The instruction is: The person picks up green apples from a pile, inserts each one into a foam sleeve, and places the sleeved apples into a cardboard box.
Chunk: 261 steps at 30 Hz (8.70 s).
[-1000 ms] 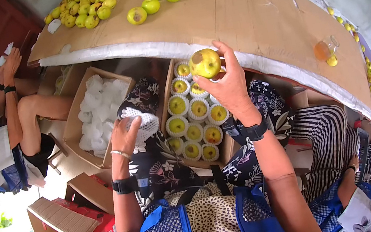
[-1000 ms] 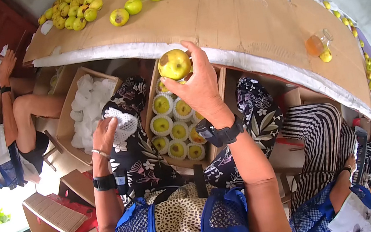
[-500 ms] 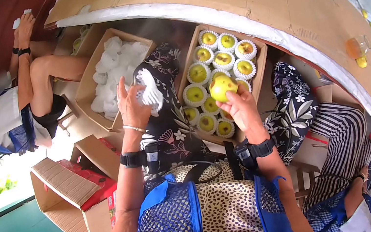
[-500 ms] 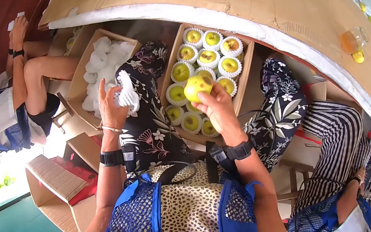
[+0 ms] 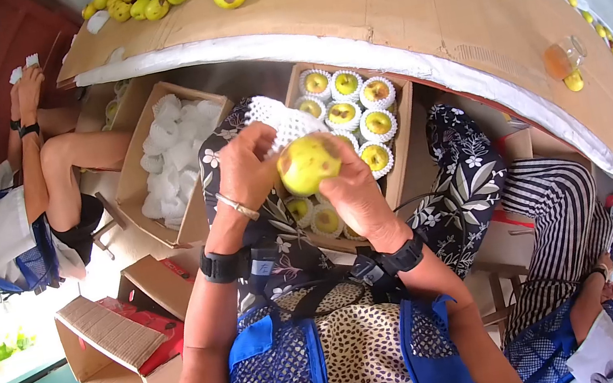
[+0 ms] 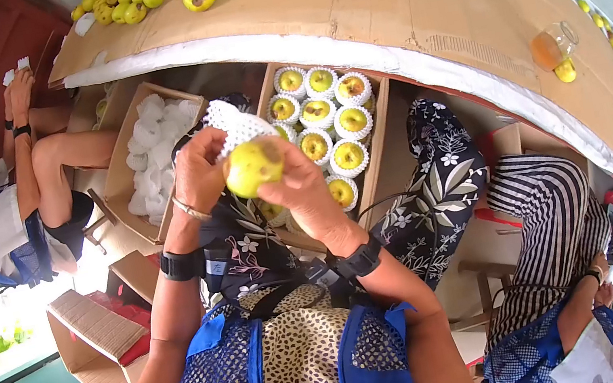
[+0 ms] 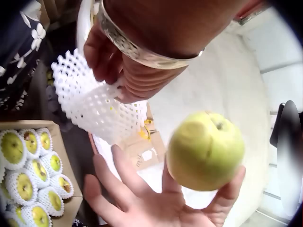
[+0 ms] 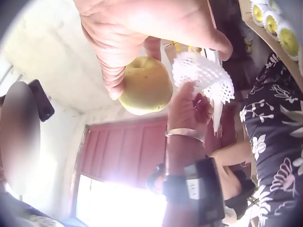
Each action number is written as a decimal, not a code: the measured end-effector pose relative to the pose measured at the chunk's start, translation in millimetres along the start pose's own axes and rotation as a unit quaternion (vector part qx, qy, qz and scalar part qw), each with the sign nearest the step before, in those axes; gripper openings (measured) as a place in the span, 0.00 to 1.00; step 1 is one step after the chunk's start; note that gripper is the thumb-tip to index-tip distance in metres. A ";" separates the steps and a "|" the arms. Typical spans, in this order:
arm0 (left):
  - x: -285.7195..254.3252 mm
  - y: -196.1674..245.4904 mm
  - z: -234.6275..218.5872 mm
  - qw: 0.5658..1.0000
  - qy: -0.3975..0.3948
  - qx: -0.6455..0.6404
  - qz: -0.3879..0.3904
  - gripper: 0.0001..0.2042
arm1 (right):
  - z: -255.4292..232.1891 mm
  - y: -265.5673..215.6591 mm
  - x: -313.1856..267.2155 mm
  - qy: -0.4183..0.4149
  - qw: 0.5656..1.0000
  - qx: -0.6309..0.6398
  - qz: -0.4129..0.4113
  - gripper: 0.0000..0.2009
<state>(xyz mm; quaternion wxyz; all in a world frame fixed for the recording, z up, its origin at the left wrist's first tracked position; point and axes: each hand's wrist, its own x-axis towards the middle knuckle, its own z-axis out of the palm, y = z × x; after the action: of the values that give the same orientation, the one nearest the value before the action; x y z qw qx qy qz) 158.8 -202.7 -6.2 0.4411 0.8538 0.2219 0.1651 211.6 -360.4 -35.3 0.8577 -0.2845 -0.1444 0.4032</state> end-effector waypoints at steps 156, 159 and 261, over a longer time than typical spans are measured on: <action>-33.1 -91.5 48.9 0.599 -0.069 -0.766 -0.222 0.17 | 18.5 5.2 10.9 0.025 0.653 -0.742 -0.149 0.21; -32.4 -79.2 46.9 0.650 -0.009 -0.717 -0.252 0.16 | 15.4 10.4 13.6 0.028 0.615 -0.781 -0.108 0.29; -34.4 -75.6 56.4 0.780 0.044 -0.558 -0.280 0.14 | -63.5 22.8 5.0 0.017 0.922 -0.384 0.049 0.12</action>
<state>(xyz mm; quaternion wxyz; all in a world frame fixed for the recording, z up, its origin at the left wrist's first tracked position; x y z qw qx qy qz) 139.0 -220.3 -103.0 0.8570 0.3498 0.3397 0.1666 231.1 -368.4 -99.6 0.6638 -0.6060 -0.2591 0.3534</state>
